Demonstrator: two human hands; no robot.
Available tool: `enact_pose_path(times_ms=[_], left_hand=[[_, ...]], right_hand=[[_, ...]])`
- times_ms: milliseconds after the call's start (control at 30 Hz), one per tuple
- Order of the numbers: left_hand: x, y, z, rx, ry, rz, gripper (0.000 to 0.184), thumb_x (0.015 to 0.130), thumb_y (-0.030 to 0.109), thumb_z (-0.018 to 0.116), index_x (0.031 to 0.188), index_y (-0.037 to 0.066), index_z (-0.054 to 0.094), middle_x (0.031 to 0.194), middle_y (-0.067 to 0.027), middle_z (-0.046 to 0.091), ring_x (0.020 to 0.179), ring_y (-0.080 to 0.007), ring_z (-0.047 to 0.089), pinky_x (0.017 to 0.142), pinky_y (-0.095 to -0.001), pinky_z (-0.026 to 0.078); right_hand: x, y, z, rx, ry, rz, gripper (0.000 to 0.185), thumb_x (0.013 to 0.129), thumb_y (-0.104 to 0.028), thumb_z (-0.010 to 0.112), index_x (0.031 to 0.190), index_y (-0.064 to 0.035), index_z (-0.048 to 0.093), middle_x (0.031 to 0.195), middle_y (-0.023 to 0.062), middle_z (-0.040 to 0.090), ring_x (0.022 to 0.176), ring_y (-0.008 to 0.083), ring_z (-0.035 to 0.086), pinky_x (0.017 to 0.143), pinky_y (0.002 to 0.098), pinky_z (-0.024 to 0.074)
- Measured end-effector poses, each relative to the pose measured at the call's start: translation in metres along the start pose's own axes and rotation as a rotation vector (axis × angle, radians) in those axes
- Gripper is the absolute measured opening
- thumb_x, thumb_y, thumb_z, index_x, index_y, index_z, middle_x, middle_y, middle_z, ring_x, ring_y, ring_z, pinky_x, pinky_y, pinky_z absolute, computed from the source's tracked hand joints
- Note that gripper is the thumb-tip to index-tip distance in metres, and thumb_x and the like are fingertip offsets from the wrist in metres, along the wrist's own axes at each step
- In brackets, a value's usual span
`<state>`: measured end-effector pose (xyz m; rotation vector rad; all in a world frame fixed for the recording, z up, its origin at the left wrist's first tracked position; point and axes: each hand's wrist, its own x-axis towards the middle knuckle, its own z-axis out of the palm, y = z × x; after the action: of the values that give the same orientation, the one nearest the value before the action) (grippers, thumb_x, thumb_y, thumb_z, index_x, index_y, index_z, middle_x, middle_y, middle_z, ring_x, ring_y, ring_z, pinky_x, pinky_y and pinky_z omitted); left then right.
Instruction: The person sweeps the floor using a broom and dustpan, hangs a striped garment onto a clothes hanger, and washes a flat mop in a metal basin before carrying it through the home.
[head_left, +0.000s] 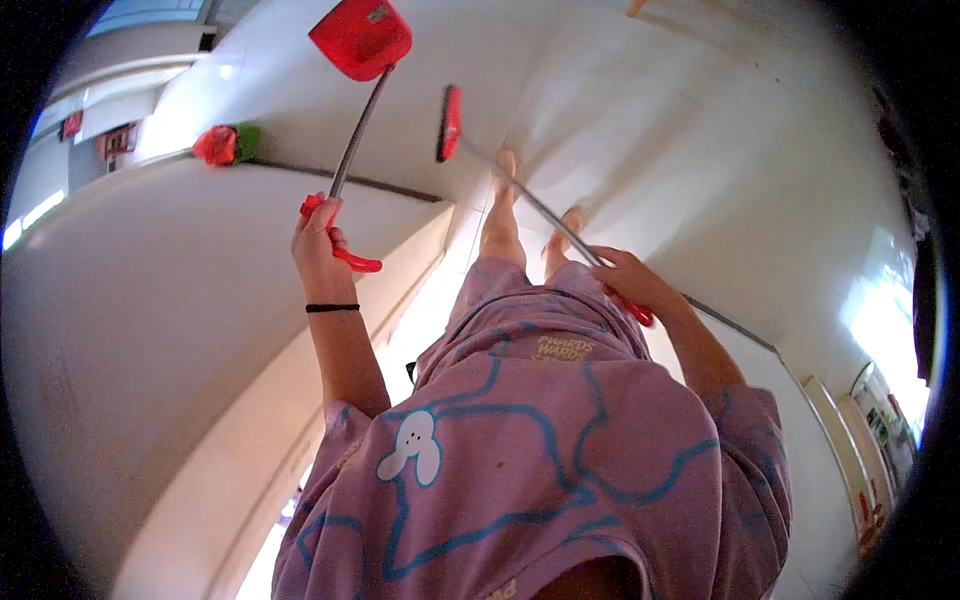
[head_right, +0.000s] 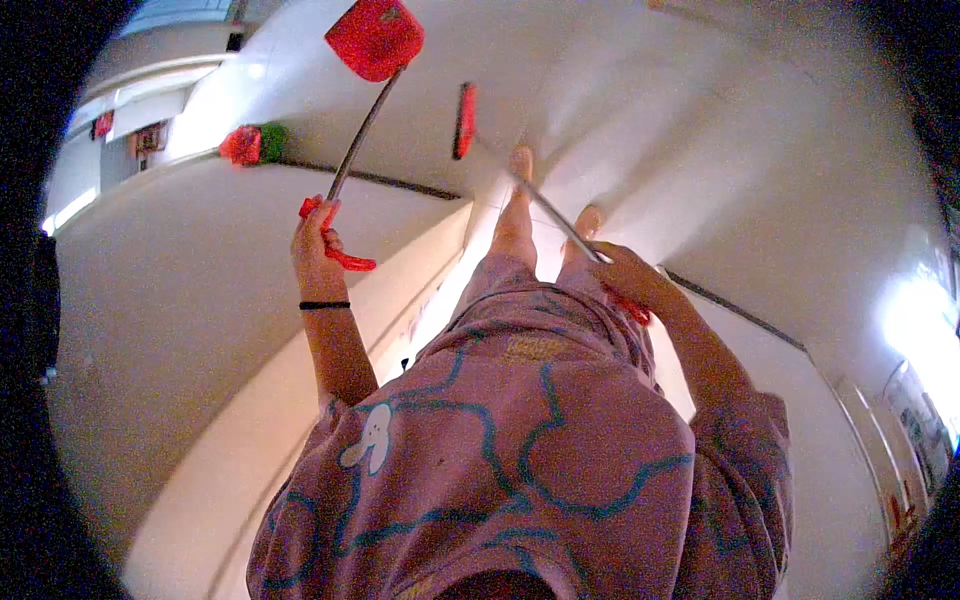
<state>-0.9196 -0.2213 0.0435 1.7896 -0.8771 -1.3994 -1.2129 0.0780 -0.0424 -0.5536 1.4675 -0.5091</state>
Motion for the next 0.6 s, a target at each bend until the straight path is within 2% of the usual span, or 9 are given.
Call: enact_pose_path(times_ms=[33, 67, 167, 267, 333, 433, 467, 500, 600], left_hand=[[0.008, 0.006, 0.007, -0.002, 0.009, 0.021, 0.027, 0.075, 0.009, 0.07, 0.101, 0.006, 0.061, 0.083, -0.0039, 0.065, 0.045, -0.0047, 0.04, 0.039, -0.017, 0.03], [0.018, 0.011, 0.012, -0.006, -0.012, 0.017, 0.027, 0.075, 0.009, 0.07, 0.101, 0.006, 0.061, 0.083, -0.0039, 0.065, 0.045, -0.0047, 0.04, 0.039, -0.017, 0.03], [0.048, 0.027, 0.019, -0.006, -0.049, 0.038, 0.026, 0.074, 0.008, 0.07, 0.098, 0.007, 0.061, 0.076, -0.0021, 0.062, 0.045, -0.0053, 0.041, 0.038, -0.0181, 0.031], [0.078, 0.032, 0.018, 0.073, -0.075, 0.062, 0.02, 0.073, 0.007, 0.07, 0.09, 0.008, 0.06, 0.071, 0.0005, 0.057, 0.044, -0.0058, 0.04, 0.038, -0.0189, 0.031], [0.096, 0.035, 0.032, 0.098, -0.118, 0.059, 0.018, 0.072, 0.007, 0.07, 0.087, 0.008, 0.059, 0.07, 0.0013, 0.055, 0.044, -0.006, 0.04, 0.038, -0.019, 0.031], [0.118, 0.039, 0.048, 0.207, -0.055, 0.086, 0.02, 0.072, 0.008, 0.069, 0.09, 0.008, 0.06, 0.07, 0.0015, 0.053, 0.046, -0.0055, 0.038, 0.039, -0.0193, 0.03], [0.117, 0.039, 0.049, 0.224, -0.099, 0.087, 0.021, 0.073, 0.008, 0.068, 0.093, 0.007, 0.061, 0.069, 0.0015, 0.051, 0.046, -0.0055, 0.038, 0.04, -0.0191, 0.03], [0.118, 0.046, 0.049, 0.237, -0.128, 0.082, 0.021, 0.073, 0.008, 0.068, 0.093, 0.007, 0.061, 0.069, 0.0015, 0.051, 0.046, -0.0055, 0.038, 0.04, -0.0191, 0.03], [0.137, 0.037, 0.026, 0.318, -0.186, 0.029, 0.021, 0.074, 0.008, 0.067, 0.094, 0.006, 0.061, 0.068, 0.0027, 0.049, 0.046, -0.0054, 0.039, 0.039, -0.0185, 0.03]], right_hand=[[0.018, -0.021, 0.006, -0.044, -0.02, -0.024, 0.04, 0.088, -0.025, 0.056, 0.122, -0.0046, 0.054, 0.092, 0.0142, 0.064, 0.084, 0.0244, 0.061, 0.078, 0.0324, 0.0497], [0.065, -0.004, 0.017, -0.148, -0.049, -0.263, 0.037, 0.088, -0.023, 0.056, 0.119, -0.0037, 0.055, 0.098, 0.0163, 0.063, 0.089, 0.0268, 0.061, 0.082, 0.0338, 0.0488], [0.128, -0.075, 0.051, -0.298, 0.005, -0.315, 0.039, 0.086, -0.023, 0.05, 0.119, -0.0021, 0.056, 0.101, 0.016, 0.062, 0.082, 0.0232, 0.061, 0.081, 0.0294, 0.0492], [0.244, -0.078, 0.081, -1.166, 0.013, -0.754, 0.017, 0.074, -0.014, 0.061, 0.087, -0.0039, 0.066, 0.067, 0.0059, 0.061, 0.066, 0.0193, 0.062, 0.069, 0.0337, 0.0525], [0.287, -0.048, 0.084, -0.179, -0.072, -0.14, 0.012, 0.071, -0.012, 0.064, 0.08, -0.0038, 0.066, 0.068, 0.0076, 0.062, 0.059, 0.0178, 0.062, 0.056, 0.035, 0.0524], [0.26, -0.019, 0.046, -0.664, 0.043, -0.452, 0.017, 0.075, -0.013, 0.064, 0.088, -0.0025, 0.066, 0.079, 0.0104, 0.066, 0.059, 0.0204, 0.064, 0.054, 0.032, 0.0532], [0.227, -0.018, 0.042, -0.162, -0.005, -0.078, 0.019, 0.075, -0.016, 0.065, 0.09, -0.0059, 0.067, 0.087, 0.0079, 0.067, 0.069, 0.0206, 0.065, 0.061, 0.0316, 0.0532], [0.192, -0.021, 0.037, 0.364, 0.134, 0.26, 0.022, 0.074, -0.019, 0.067, 0.093, -0.0093, 0.068, 0.096, 0.0054, 0.068, 0.079, 0.0208, 0.065, 0.068, 0.0313, 0.0531], [0.088, 0.004, 0.056, 0.548, 0.28, 0.265, 0.03, 0.083, -0.019, 0.062, 0.109, -0.0054, 0.064, 0.083, 0.0097, 0.066, 0.065, 0.0151, 0.061, 0.056, 0.0268, 0.0509]])
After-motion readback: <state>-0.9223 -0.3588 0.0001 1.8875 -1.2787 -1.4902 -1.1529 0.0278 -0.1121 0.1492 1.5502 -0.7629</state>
